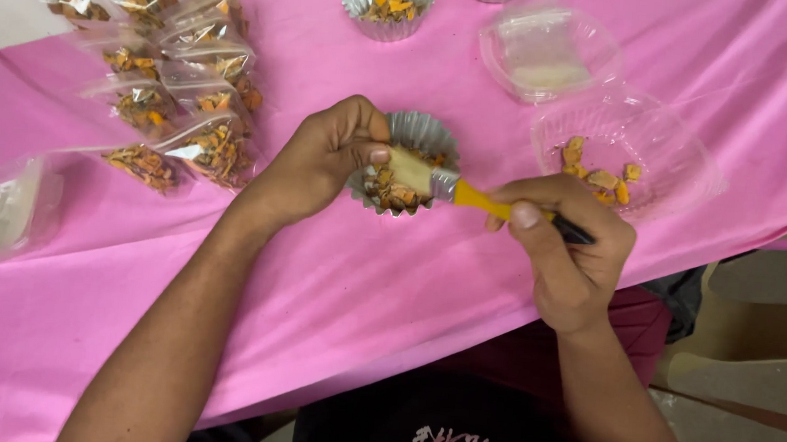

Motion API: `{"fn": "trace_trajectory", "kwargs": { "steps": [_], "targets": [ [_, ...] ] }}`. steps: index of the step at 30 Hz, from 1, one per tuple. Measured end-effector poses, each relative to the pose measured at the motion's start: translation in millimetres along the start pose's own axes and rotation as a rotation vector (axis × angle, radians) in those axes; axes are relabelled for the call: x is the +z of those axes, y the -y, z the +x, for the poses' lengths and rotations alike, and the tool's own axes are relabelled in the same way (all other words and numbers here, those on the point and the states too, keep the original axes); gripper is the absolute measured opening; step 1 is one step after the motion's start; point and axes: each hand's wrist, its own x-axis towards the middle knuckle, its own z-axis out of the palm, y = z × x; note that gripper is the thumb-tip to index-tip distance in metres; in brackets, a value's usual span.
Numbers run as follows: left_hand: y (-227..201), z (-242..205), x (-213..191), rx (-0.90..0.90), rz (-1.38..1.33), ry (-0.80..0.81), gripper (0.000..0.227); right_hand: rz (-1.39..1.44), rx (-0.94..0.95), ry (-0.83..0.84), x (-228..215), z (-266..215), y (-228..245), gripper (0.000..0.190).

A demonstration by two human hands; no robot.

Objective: Cleaning and sorting dried tea leaves or herbs using a small brush inside a metal cupcake liner on a workspace.

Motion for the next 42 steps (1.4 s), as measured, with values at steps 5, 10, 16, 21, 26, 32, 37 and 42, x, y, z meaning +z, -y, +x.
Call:
{"fn": "trace_trajectory", "kwargs": {
  "steps": [5,10,16,21,26,32,37,42],
  "targets": [
    [-13,-7,16,-0.073,-0.090,-0.015,0.005,0.061,0.031,-0.097,-17,1,-4,0.018],
    [-19,-5,32,-0.016,-0.194,-0.107,0.015,-0.138,0.076,-0.029,9,13,-2,0.018],
    [-29,-6,48,0.073,-0.571,-0.104,0.008,-0.238,0.225,0.241,44,32,-5,0.009],
    [-31,-7,55,0.042,-0.764,-0.182,0.008,-0.031,0.240,0.190,43,30,-24,0.011],
    [-31,-7,46,0.000,-0.649,-0.119,0.012,-0.104,0.235,0.235,39,38,-14,0.008],
    [-28,-5,28,-0.015,-0.346,-0.071,0.018,-0.152,0.169,0.282,45,43,-12,0.007],
    [-10,1,20,-0.021,-0.283,-0.209,0.018,-0.168,-0.138,0.029,24,34,-8,0.023],
    [-10,-3,19,-0.105,-0.361,-0.298,0.013,-0.213,-0.180,0.234,1,24,-5,0.013]
  ]
}}
